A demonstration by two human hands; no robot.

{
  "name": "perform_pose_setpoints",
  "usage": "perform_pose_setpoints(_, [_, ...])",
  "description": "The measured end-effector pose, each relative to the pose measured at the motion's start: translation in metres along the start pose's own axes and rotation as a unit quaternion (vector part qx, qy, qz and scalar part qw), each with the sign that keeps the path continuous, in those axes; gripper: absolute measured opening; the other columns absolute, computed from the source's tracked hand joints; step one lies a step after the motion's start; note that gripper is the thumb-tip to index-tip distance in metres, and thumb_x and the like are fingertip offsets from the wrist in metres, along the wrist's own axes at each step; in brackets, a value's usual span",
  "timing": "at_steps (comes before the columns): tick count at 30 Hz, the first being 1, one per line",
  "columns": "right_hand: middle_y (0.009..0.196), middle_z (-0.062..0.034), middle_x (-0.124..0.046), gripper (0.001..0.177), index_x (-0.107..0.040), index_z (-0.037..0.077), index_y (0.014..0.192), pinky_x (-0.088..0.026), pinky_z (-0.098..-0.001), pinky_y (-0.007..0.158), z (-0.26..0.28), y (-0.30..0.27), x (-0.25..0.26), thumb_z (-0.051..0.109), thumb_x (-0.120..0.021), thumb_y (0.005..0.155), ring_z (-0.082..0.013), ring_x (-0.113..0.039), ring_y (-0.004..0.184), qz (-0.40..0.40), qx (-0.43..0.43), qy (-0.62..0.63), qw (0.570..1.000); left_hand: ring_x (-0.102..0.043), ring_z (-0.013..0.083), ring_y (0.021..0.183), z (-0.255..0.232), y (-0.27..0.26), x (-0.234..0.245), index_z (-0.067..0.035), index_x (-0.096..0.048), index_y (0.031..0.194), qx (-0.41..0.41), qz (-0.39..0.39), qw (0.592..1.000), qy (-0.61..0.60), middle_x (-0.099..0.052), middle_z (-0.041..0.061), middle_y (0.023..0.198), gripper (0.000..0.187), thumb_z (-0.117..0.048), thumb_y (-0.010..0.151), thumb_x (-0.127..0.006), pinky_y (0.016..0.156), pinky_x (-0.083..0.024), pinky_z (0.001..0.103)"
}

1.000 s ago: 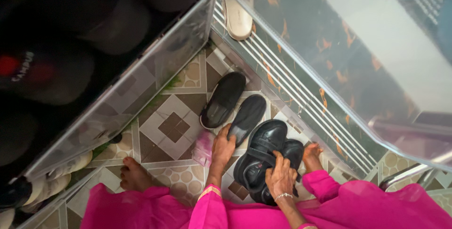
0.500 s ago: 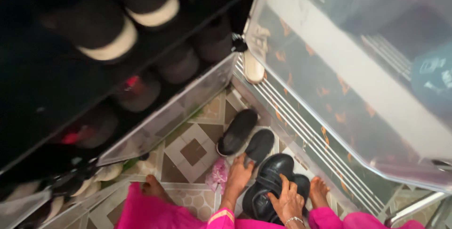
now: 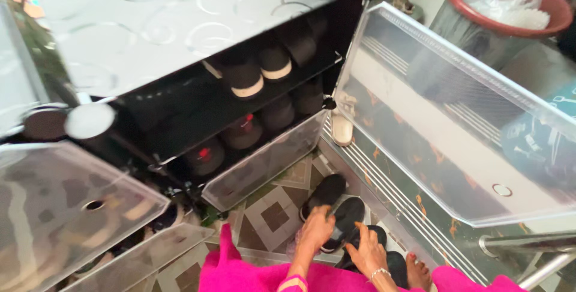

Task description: The person removes various shoes from a transparent shoe rack and places them on the floor. The person handles black slip-ons, sandals, sneakers, and white sneakers one by one, arranging them in a line on the tiled floor.

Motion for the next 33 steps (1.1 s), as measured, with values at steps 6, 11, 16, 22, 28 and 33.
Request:
perform_pose_setpoints(6, [0.124, -0.0171, -0.061, 0.065, -0.051, 0.022, 0.137, -0.052, -0.0525, 0.093, 0.062, 0.007, 0.039, 0.032, -0.077, 0.079, -0.0438, -0.063, 0.109, -0.031, 0.091, 0.043, 0.994, -0.056, 0.0356, 0.129, -0.036, -0.016, 0.076, -0.010, -0.060, 0.135, -0.074, -0.092, 0.993, -0.003, -0.059, 0.017, 0.138, 0.045, -0.031, 0.095, -0.058, 0.107, -0.045, 0.044])
perform_pose_setpoints(11, [0.122, -0.0187, -0.062, 0.059, -0.054, 0.015, 0.132, -0.051, -0.0519, 0.092, 0.135, 0.021, 0.088, 0.030, -0.077, 0.079, -0.0420, -0.063, 0.110, -0.065, 0.187, 0.086, 0.976, -0.056, 0.0373, 0.128, -0.068, -0.032, 0.145, -0.008, -0.060, 0.136, -0.118, -0.169, 0.979, -0.004, -0.058, 0.019, 0.138, 0.046, -0.028, 0.095, -0.060, 0.106, -0.045, 0.044])
perform_pose_setpoints(16, [0.120, -0.0201, -0.063, 0.056, -0.056, 0.013, 0.131, -0.051, -0.0493, 0.093, 0.215, 0.045, 0.135, 0.029, -0.076, 0.082, -0.0419, -0.063, 0.111, -0.097, 0.263, 0.125, 0.952, -0.057, 0.0382, 0.126, -0.098, -0.049, 0.204, -0.008, -0.062, 0.131, -0.174, -0.255, 0.951, -0.024, -0.062, 0.018, 0.134, 0.041, -0.026, 0.095, -0.061, 0.102, -0.047, 0.045])
perform_pose_setpoints(22, [0.124, -0.0229, -0.062, 0.055, -0.055, 0.007, 0.132, -0.051, -0.0504, 0.093, 0.309, 0.079, 0.183, 0.027, -0.073, 0.084, -0.0442, -0.061, 0.113, -0.134, 0.342, 0.182, 0.912, -0.062, 0.0383, 0.122, -0.136, -0.044, 0.264, -0.009, -0.067, 0.126, -0.266, -0.370, 0.890, -0.038, -0.067, 0.016, 0.129, 0.031, -0.022, 0.099, -0.059, 0.098, -0.051, 0.044])
perform_pose_setpoints(28, [0.127, -0.0259, -0.061, 0.058, -0.054, 0.003, 0.137, -0.051, -0.0501, 0.097, 0.376, 0.102, 0.212, 0.021, -0.076, 0.086, -0.0472, -0.060, 0.116, -0.209, 0.427, 0.226, 0.850, -0.061, 0.0388, 0.123, -0.151, -0.009, 0.305, -0.007, -0.063, 0.131, -0.256, -0.395, 0.881, -0.041, -0.060, 0.018, 0.138, 0.036, -0.019, 0.098, -0.057, 0.099, -0.050, 0.044])
perform_pose_setpoints(33, [0.128, -0.0268, -0.059, 0.065, -0.049, 0.005, 0.142, -0.054, -0.0495, 0.092, 0.406, 0.110, 0.219, 0.018, -0.077, 0.084, -0.0485, -0.062, 0.111, -0.231, 0.442, 0.215, 0.840, -0.052, 0.0461, 0.131, -0.153, 0.020, 0.320, -0.005, -0.046, 0.148, -0.205, -0.384, 0.898, -0.066, -0.046, 0.027, 0.148, 0.050, -0.019, 0.100, -0.051, 0.105, -0.046, 0.047])
Point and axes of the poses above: each hand's wrist, its own y-axis towards the middle knuckle, its own x-axis out of the back of the hand, z = x × y, the point moved 1 cm from there along y, towards the middle knuckle
